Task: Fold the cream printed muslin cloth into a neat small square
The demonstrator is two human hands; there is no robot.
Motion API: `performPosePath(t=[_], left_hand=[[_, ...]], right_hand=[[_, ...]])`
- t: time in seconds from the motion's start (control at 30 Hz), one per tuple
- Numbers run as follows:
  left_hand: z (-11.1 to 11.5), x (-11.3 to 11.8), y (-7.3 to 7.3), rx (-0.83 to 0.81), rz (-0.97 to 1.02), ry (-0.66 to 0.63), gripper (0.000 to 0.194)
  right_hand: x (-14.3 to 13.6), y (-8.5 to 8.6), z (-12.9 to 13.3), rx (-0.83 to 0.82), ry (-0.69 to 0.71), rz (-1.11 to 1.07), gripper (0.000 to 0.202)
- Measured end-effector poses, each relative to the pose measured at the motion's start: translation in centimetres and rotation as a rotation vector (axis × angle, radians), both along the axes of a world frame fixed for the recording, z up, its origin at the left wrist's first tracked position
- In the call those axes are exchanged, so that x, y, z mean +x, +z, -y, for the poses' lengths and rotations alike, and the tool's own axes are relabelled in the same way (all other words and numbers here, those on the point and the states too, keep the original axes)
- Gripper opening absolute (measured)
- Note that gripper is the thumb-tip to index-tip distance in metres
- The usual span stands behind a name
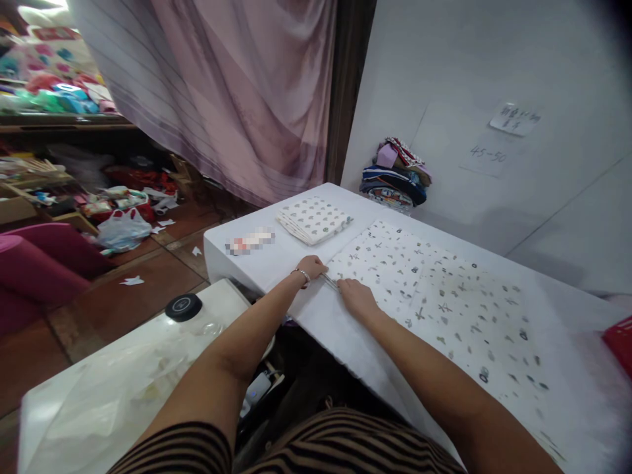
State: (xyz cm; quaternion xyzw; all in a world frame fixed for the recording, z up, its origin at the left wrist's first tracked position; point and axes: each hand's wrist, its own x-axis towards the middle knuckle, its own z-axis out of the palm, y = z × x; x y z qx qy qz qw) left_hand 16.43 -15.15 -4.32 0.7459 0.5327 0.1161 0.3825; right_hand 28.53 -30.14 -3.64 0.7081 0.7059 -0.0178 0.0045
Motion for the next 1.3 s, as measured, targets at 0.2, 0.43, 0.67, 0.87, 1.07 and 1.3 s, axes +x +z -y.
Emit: performPosePath(t=[0.2,0.43,0.67,0.87,1.07,1.3], left_hand=[[0.4,0.2,0.6,-0.034,0.016,0.025,0.019],[0.3,-1.1,0.8,-0.044,0.031,0.002,0.031],[1.1,-1.7,0.2,0.192,-0.24,-0.071,0.027],[1.8,-0.7,0.4,0.198,-0.279,-0.088,0.017],[2.0,-0.5,0.1,0.038,0.006,0.029,0.011],[2.4,-0.1,-1.2,-0.277,0.385,0.201,0.023]], right_hand=[[-1.2,0.6,-2.4,0.057,-0.065,-0.103,0.024],[-1.0,-0.6,-4.9,0.111,-0.116,-0.256,0.019],[-0.3,-0.7,-4.8,0.17,-0.203,-0.421,0.014],[-0.4,-0.8,-5.1,0.171,-0.213,-0.458,0.014],[-0.5,-0.8,-5.1,0.163,-0.211,-0.443,0.016],[-0.8,-0.8,-5.0,0.227,-0.165,-0.442,0.015]])
